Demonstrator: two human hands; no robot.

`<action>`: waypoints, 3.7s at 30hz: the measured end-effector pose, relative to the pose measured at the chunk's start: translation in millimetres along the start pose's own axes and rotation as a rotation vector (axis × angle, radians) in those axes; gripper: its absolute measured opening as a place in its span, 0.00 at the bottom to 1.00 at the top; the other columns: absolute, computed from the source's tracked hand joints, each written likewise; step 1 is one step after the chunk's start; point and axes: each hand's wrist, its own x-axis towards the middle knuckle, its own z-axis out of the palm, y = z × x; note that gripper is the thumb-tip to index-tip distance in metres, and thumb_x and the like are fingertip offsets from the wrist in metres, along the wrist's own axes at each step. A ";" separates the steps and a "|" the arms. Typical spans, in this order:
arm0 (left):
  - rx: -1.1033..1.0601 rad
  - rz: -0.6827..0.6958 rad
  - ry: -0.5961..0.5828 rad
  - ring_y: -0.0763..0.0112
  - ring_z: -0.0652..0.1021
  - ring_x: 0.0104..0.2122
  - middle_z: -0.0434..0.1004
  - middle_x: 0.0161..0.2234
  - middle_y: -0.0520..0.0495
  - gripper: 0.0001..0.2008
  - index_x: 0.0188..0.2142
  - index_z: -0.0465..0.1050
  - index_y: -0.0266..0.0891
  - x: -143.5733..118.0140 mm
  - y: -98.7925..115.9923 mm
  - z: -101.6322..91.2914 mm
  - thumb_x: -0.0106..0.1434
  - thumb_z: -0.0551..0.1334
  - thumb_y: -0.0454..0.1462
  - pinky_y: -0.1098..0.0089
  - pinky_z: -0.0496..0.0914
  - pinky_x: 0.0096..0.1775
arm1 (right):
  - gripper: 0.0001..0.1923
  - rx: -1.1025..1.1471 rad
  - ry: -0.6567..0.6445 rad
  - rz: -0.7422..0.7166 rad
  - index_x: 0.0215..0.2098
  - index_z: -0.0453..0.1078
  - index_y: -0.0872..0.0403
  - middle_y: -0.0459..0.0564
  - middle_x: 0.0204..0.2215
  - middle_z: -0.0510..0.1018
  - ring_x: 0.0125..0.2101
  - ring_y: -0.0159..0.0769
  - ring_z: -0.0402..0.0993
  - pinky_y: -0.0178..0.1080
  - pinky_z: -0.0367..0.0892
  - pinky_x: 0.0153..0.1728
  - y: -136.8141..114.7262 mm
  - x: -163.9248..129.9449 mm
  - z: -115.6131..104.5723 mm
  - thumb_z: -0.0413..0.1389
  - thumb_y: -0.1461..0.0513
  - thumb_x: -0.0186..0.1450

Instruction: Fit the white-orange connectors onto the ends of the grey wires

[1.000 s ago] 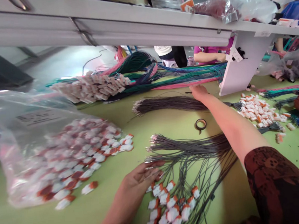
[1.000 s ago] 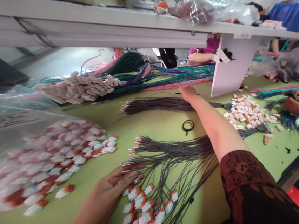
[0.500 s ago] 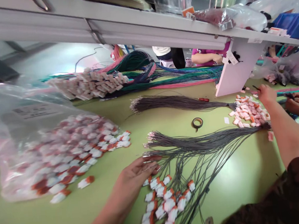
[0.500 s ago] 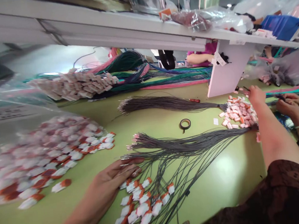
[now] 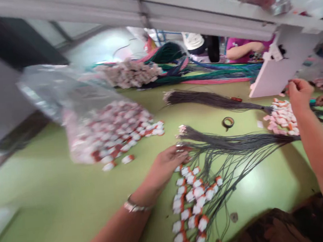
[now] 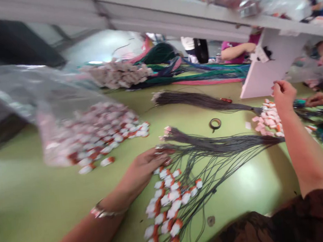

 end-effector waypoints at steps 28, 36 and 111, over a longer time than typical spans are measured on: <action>0.285 0.188 0.136 0.73 0.72 0.26 0.74 0.25 0.48 0.06 0.29 0.72 0.35 -8.2 1.4 -6.8 0.56 0.61 0.37 0.71 0.66 0.31 | 0.13 0.962 -1.172 0.107 0.35 0.67 0.50 0.44 0.23 0.72 0.23 0.33 0.70 0.37 0.67 0.28 -239.0 -212.3 26.9 0.51 0.52 0.58; 0.678 0.349 -0.173 0.74 0.66 0.19 0.71 0.16 0.49 0.09 0.20 0.75 0.39 -31.0 11.8 0.6 0.54 0.61 0.36 0.71 0.62 0.27 | 0.07 0.939 -1.074 0.032 0.21 0.65 0.51 0.41 0.17 0.64 0.20 0.30 0.59 0.34 0.56 0.22 -243.7 -219.2 30.1 0.54 0.56 0.52; -0.327 0.082 0.051 0.77 0.73 0.23 0.77 0.24 0.49 0.18 0.30 0.75 0.32 5.2 -13.1 -6.6 0.47 0.72 0.44 0.72 0.68 0.31 | 0.09 0.978 -1.161 0.031 0.26 0.67 0.55 0.43 0.19 0.69 0.20 0.29 0.59 0.34 0.56 0.24 -241.4 -224.3 29.6 0.53 0.57 0.51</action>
